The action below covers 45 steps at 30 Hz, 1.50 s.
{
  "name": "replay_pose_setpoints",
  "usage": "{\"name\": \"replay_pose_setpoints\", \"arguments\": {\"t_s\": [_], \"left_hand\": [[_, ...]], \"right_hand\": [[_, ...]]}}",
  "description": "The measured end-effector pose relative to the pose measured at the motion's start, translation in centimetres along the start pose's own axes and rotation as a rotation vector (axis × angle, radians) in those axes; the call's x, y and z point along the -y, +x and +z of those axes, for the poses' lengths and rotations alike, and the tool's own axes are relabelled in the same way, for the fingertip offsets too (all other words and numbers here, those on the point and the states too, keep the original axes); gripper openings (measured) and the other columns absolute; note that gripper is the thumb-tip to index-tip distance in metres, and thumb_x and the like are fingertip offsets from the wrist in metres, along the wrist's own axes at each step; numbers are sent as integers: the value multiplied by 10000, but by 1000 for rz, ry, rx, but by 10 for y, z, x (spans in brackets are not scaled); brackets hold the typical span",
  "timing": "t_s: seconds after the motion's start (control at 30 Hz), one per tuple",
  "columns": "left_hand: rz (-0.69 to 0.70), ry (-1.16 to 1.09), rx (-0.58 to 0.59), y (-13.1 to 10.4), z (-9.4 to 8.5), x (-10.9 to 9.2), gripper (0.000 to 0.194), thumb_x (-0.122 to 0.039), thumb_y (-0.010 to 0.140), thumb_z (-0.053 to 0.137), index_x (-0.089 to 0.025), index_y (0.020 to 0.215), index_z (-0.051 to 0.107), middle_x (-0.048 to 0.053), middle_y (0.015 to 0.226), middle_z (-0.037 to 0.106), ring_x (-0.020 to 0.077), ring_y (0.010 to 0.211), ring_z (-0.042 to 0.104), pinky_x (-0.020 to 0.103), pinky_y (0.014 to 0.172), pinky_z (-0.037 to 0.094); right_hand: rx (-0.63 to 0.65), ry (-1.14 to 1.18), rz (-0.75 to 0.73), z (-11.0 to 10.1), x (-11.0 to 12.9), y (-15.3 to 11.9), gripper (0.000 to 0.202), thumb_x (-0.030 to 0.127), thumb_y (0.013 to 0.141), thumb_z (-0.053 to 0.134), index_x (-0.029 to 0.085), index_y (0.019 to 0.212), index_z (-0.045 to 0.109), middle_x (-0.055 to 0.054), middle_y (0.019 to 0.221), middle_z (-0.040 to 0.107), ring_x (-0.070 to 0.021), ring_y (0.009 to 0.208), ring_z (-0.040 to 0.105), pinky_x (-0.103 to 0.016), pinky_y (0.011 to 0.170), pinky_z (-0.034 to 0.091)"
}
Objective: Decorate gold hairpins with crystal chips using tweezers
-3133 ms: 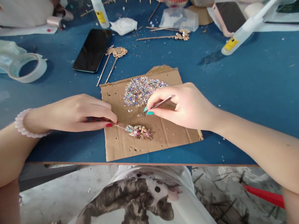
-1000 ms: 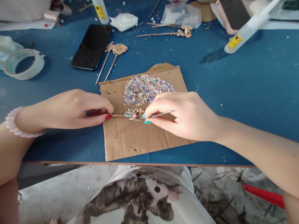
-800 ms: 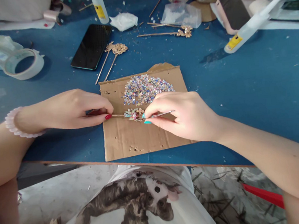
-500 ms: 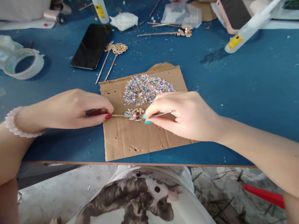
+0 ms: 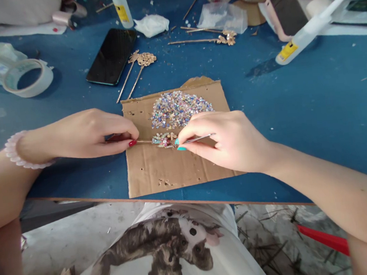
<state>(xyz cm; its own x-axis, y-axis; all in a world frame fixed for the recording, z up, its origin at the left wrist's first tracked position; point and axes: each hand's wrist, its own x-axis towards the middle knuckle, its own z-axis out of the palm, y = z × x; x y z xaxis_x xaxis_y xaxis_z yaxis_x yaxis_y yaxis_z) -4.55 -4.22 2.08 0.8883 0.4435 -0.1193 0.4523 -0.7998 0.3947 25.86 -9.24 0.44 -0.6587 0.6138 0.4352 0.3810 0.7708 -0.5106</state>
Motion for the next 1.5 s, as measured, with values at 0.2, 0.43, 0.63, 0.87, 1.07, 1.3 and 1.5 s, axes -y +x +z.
{"name": "replay_pose_setpoints", "arguments": {"t_s": [0.2,0.43,0.63,0.87,1.07,1.3,1.5], "left_hand": [[-2,0,0,0,-1,-1,175,-242,973,459,-217,934,627,-8,788,657,115,649,542,250,616,355],[9,-1,-5,1,0,-1,182,-239,976,451,-212,926,623,-5,784,651,117,653,538,249,622,355],[14,-15,10,0,0,0,176,-239,974,453,-214,921,619,-3,778,648,119,649,540,252,624,360],[38,-20,12,1,0,2,178,-235,983,447,-206,921,612,-9,756,627,109,625,515,248,615,358],[47,-29,9,1,1,0,172,-240,982,458,-209,920,615,-7,739,619,114,615,506,254,607,350],[42,-42,6,1,0,-1,164,-233,972,469,-217,921,624,-6,739,629,117,613,516,258,603,355],[41,-34,11,1,0,-1,169,-235,976,463,-214,922,622,-1,744,628,120,618,517,260,607,358]], "right_hand": [[1,-7,-4,1,0,0,76,139,918,664,210,894,676,1,853,770,-139,770,725,-278,696,556],[-8,9,1,1,1,1,79,147,914,670,225,903,677,11,856,768,-136,777,729,-276,702,563],[-125,26,87,0,-6,1,101,161,897,686,261,897,688,23,897,776,-152,820,758,-275,741,583],[-162,-108,208,-4,-19,4,94,193,895,677,282,894,707,41,912,779,-197,862,761,-333,789,590],[-118,-15,214,2,-21,5,110,187,880,668,280,899,723,38,926,784,-181,855,764,-317,815,621],[-172,-4,307,6,-25,8,100,209,875,683,268,919,751,9,963,798,-208,868,772,-342,773,642],[-259,-54,323,7,-27,12,96,181,861,716,247,915,762,10,944,801,-207,861,774,-352,789,647]]}}
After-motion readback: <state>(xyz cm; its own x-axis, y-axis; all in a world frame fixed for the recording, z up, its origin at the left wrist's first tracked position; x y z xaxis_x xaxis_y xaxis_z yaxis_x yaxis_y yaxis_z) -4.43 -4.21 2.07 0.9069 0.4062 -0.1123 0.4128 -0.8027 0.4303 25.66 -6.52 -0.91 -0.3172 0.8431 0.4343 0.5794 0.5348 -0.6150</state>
